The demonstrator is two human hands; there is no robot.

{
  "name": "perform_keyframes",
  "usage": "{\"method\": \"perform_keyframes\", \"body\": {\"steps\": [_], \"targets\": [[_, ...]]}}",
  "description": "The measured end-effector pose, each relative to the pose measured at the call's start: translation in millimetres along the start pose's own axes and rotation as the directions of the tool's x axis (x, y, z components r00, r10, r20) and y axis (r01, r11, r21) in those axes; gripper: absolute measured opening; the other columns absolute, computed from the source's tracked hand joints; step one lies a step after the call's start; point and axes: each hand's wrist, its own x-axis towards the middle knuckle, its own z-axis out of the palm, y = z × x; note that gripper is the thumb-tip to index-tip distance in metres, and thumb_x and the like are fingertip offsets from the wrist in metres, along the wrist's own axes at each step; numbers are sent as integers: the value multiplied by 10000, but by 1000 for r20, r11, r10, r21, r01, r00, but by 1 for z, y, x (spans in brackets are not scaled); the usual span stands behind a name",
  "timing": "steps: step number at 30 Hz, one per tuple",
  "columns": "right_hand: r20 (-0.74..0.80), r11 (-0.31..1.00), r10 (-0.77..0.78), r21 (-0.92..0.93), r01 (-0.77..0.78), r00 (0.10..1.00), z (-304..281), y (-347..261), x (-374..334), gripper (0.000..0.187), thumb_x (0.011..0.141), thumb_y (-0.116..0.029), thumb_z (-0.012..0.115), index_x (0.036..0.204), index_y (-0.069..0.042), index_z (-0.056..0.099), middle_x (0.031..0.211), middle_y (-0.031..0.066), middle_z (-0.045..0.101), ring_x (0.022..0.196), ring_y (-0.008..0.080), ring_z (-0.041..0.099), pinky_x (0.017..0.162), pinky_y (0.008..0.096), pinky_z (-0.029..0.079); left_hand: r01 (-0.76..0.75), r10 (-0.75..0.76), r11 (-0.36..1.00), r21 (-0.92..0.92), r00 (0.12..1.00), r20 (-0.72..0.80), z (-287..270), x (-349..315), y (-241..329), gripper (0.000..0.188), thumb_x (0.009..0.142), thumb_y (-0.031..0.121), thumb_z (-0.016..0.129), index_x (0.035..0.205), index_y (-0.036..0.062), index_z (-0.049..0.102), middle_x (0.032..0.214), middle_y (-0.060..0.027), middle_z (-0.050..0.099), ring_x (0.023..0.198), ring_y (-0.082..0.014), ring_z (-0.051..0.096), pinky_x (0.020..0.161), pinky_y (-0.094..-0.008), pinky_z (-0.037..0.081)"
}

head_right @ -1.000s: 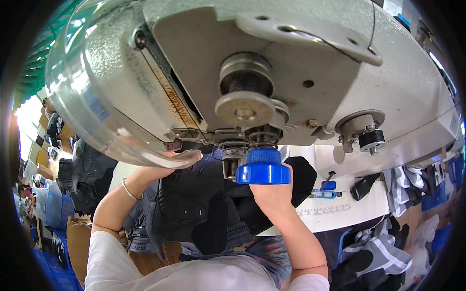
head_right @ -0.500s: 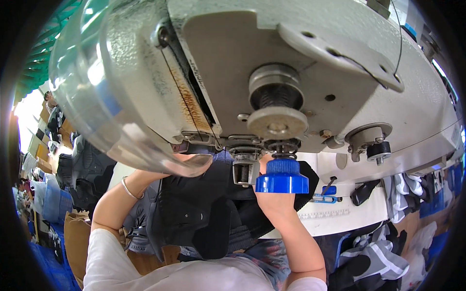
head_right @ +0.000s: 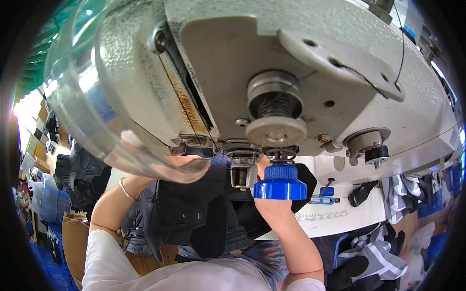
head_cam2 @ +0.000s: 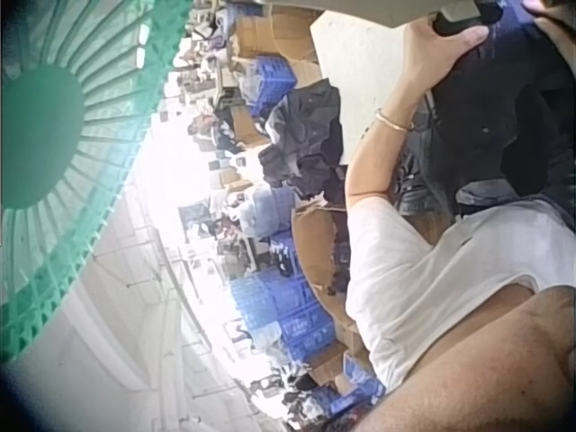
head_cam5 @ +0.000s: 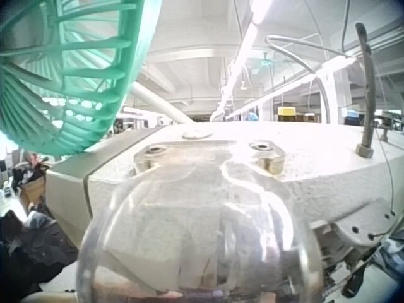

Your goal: Sewing components of a black protective gear piece using an industrial sewing machine.

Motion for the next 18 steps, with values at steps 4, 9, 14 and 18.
{"method": "perform_keyframes", "body": {"steps": [4, 9, 14, 18], "targets": [[32, 999, 31, 20, -32, 999, 0, -3, 2, 212, 836, -52, 723, 1022, 41, 682, 991, 68, 720, 902, 118, 641, 862, 276, 473, 80, -80, 997, -8, 994, 74, -8, 7, -12, 502, 722, 233, 836, 1113, 3, 622, 1076, -95, 656, 1021, -206, 600, 912, -336, 468], [18, 998, 32, 55, -33, 999, 0, -2, 2, 221, 832, -44, 727, 1027, 45, 673, 1021, 65, 713, 918, 111, 636, 870, 273, 472, 53, -56, 997, 53, 997, 58, -6, 2, -6, 491, 721, 227, 837, 1105, 5, 626, 1079, -93, 655, 1019, -205, 599, 915, -333, 465], [50, 991, -73, -109, 78, 996, -3, -1, 5, 223, 856, -114, 705, 1054, -15, 690, 992, 66, 719, 890, 147, 655, 848, 290, 481, -40, 41, 989, 144, 999, -5, 5, -5, 17, 474, 716, 213, 842, 1092, 11, 634, 1078, -86, 656, 1018, -199, 595, 919, -329, 459], [59, 993, 13, -117, -6, 998, -5, -7, 7, 220, 872, -185, 677, 1054, -67, 713, 958, 85, 717, 883, 199, 661, 840, 315, 478, -52, 53, 959, 279, 999, 1, 7, -8, 33, 450, 707, 186, 847, 1068, 11, 643, 1064, -74, 659, 1011, -182, 591, 917, -327, 457]]}}
